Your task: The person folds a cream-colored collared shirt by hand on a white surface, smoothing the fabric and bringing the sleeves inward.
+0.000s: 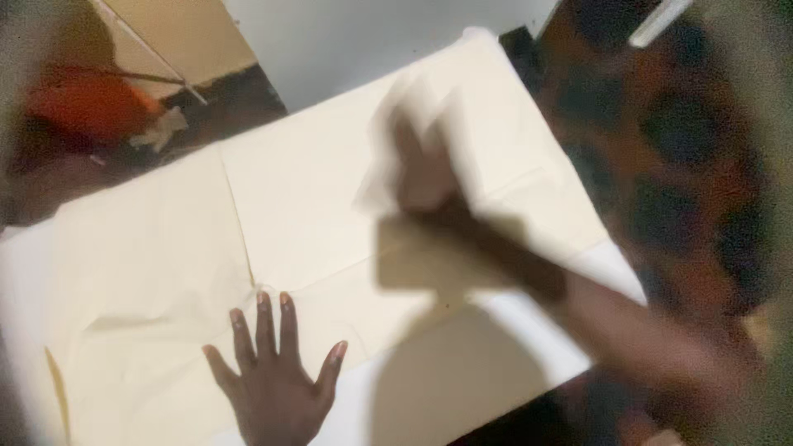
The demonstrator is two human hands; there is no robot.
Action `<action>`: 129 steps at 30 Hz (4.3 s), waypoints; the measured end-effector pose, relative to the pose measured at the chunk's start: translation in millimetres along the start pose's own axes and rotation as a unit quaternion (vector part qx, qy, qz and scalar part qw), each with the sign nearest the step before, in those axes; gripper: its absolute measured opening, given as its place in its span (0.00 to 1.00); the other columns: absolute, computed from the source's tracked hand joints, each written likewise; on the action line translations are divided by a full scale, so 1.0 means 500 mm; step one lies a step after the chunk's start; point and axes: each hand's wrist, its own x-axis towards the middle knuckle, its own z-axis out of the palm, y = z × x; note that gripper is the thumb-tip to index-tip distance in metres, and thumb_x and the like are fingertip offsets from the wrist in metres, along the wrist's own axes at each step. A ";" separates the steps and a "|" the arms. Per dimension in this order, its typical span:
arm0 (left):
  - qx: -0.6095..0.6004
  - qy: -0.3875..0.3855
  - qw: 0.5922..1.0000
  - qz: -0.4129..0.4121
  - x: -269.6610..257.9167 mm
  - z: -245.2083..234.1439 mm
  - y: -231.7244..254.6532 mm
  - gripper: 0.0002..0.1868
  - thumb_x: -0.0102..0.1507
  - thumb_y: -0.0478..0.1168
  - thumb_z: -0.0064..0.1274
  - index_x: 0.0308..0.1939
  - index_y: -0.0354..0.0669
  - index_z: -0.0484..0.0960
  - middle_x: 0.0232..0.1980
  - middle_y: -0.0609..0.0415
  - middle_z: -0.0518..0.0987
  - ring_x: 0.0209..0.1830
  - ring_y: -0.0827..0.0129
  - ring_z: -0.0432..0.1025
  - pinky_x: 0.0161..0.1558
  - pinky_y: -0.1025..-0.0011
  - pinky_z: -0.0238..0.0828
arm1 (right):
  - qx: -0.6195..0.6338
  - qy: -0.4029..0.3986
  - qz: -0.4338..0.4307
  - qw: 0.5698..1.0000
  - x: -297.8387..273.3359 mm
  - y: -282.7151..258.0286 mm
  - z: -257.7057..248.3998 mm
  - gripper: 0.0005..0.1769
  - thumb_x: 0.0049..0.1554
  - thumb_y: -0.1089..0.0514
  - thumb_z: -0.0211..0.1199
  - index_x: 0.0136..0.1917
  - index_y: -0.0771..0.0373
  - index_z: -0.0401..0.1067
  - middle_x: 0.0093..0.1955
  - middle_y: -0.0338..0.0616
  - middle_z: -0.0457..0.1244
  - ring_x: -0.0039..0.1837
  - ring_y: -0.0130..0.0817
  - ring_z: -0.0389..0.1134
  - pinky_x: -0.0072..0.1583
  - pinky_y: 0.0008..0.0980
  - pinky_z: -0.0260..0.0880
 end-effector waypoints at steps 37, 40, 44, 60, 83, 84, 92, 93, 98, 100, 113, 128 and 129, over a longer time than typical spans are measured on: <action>0.023 -0.036 0.999 0.020 -0.021 0.023 -0.018 0.53 0.64 0.79 0.23 0.82 0.49 0.50 0.85 0.47 0.45 0.85 0.45 0.34 0.73 0.27 0.22 | 0.019 -0.047 -0.179 0.982 -0.286 -0.201 0.073 0.56 0.60 0.26 0.60 0.83 0.59 0.41 0.86 0.48 0.39 0.87 0.45 0.40 0.81 0.67 0.30; 0.012 -0.047 0.999 0.012 -0.029 0.023 -0.019 0.52 0.66 0.79 0.23 0.83 0.48 0.49 0.86 0.47 0.44 0.85 0.45 0.33 0.74 0.26 0.22 | 0.104 -0.164 -0.014 0.981 -0.299 -0.047 0.037 0.57 0.55 0.27 0.58 0.85 0.53 0.38 0.88 0.46 0.34 0.86 0.44 0.33 0.78 0.62 0.27; 0.021 -0.038 0.999 0.011 -0.022 0.021 -0.016 0.52 0.65 0.79 0.23 0.83 0.49 0.48 0.86 0.49 0.42 0.86 0.47 0.32 0.74 0.27 0.21 | -0.121 -0.100 0.085 0.984 -0.309 0.167 -0.076 0.55 0.62 0.25 0.43 0.86 0.60 0.29 0.88 0.48 0.28 0.87 0.41 0.26 0.80 0.60 0.15; -0.015 -0.035 0.999 -0.014 -0.039 0.028 -0.039 0.36 0.74 0.62 0.28 0.83 0.53 0.52 0.85 0.50 0.48 0.85 0.46 0.38 0.74 0.27 0.23 | -0.058 0.038 -0.106 0.992 -0.309 -0.335 0.099 0.40 0.68 0.43 0.53 0.81 0.73 0.53 0.84 0.64 0.47 0.86 0.57 0.44 0.78 0.74 0.32; -0.041 -0.146 0.984 -0.091 -0.182 -0.095 -0.348 0.49 0.66 0.62 0.48 0.80 0.39 0.46 0.84 0.41 0.43 0.84 0.50 0.37 0.79 0.54 0.32 | -0.137 -0.100 -0.034 0.985 -0.294 -0.369 0.081 0.45 0.68 0.34 0.26 0.84 0.69 0.34 0.88 0.55 0.32 0.88 0.50 0.29 0.80 0.64 0.21; -0.045 -0.139 0.985 -0.093 -0.183 -0.087 -0.349 0.49 0.65 0.61 0.48 0.80 0.39 0.46 0.84 0.40 0.43 0.84 0.49 0.37 0.79 0.54 0.33 | -0.134 -0.102 -0.033 0.985 -0.293 -0.368 0.080 0.45 0.67 0.34 0.26 0.84 0.68 0.34 0.88 0.54 0.32 0.88 0.50 0.28 0.80 0.63 0.21; -0.060 0.034 0.996 -0.048 -0.217 -0.057 -0.360 0.49 0.69 0.66 0.45 0.80 0.35 0.49 0.82 0.31 0.48 0.84 0.40 0.43 0.80 0.44 0.38 | -0.155 -0.129 -0.014 0.979 -0.280 -0.375 0.083 0.48 0.65 0.30 0.25 0.84 0.66 0.33 0.88 0.52 0.29 0.87 0.47 0.25 0.79 0.62 0.17; -0.063 0.027 0.997 -0.045 -0.212 -0.056 -0.361 0.50 0.69 0.68 0.44 0.80 0.34 0.49 0.82 0.30 0.48 0.83 0.38 0.43 0.80 0.44 0.37 | -0.163 -0.132 -0.015 0.978 -0.282 -0.375 0.080 0.48 0.66 0.30 0.25 0.84 0.66 0.33 0.88 0.52 0.29 0.87 0.47 0.25 0.79 0.61 0.17; -0.038 -0.012 0.998 -0.058 -0.203 -0.068 -0.360 0.52 0.68 0.72 0.37 0.80 0.33 0.48 0.82 0.28 0.46 0.83 0.38 0.42 0.80 0.47 0.36 | -0.186 -0.133 -0.026 0.973 -0.275 -0.384 0.069 0.48 0.65 0.29 0.26 0.84 0.67 0.32 0.87 0.52 0.27 0.86 0.48 0.24 0.78 0.62 0.18; -0.030 -0.013 0.998 -0.056 -0.194 -0.070 -0.355 0.51 0.69 0.71 0.35 0.80 0.34 0.48 0.82 0.28 0.45 0.83 0.39 0.41 0.80 0.47 0.35 | -0.183 -0.130 -0.022 0.974 -0.270 -0.385 0.069 0.48 0.66 0.29 0.27 0.84 0.66 0.32 0.88 0.52 0.28 0.86 0.47 0.25 0.78 0.61 0.18; -0.046 -0.096 0.992 -0.065 -0.188 -0.076 -0.358 0.51 0.69 0.70 0.35 0.81 0.34 0.42 0.82 0.27 0.38 0.84 0.38 0.34 0.80 0.47 0.28 | -0.200 -0.132 -0.019 0.971 -0.276 -0.391 0.061 0.48 0.66 0.29 0.32 0.84 0.64 0.33 0.88 0.53 0.31 0.86 0.47 0.27 0.78 0.60 0.20; -0.001 -0.227 0.969 -0.092 -0.133 -0.131 -0.333 0.52 0.69 0.69 0.37 0.78 0.28 0.42 0.81 0.23 0.39 0.82 0.34 0.35 0.78 0.46 0.28 | -0.158 -0.193 0.018 0.968 -0.271 -0.384 0.046 0.50 0.66 0.26 0.32 0.84 0.67 0.35 0.88 0.53 0.29 0.87 0.48 0.24 0.79 0.63 0.16; 0.005 -0.236 0.967 -0.097 -0.123 -0.141 -0.322 0.52 0.69 0.68 0.37 0.78 0.27 0.43 0.80 0.22 0.39 0.82 0.33 0.36 0.78 0.45 0.29 | -0.146 -0.187 0.015 0.971 -0.271 -0.382 0.044 0.51 0.66 0.26 0.33 0.84 0.67 0.36 0.88 0.52 0.29 0.87 0.47 0.24 0.79 0.63 0.16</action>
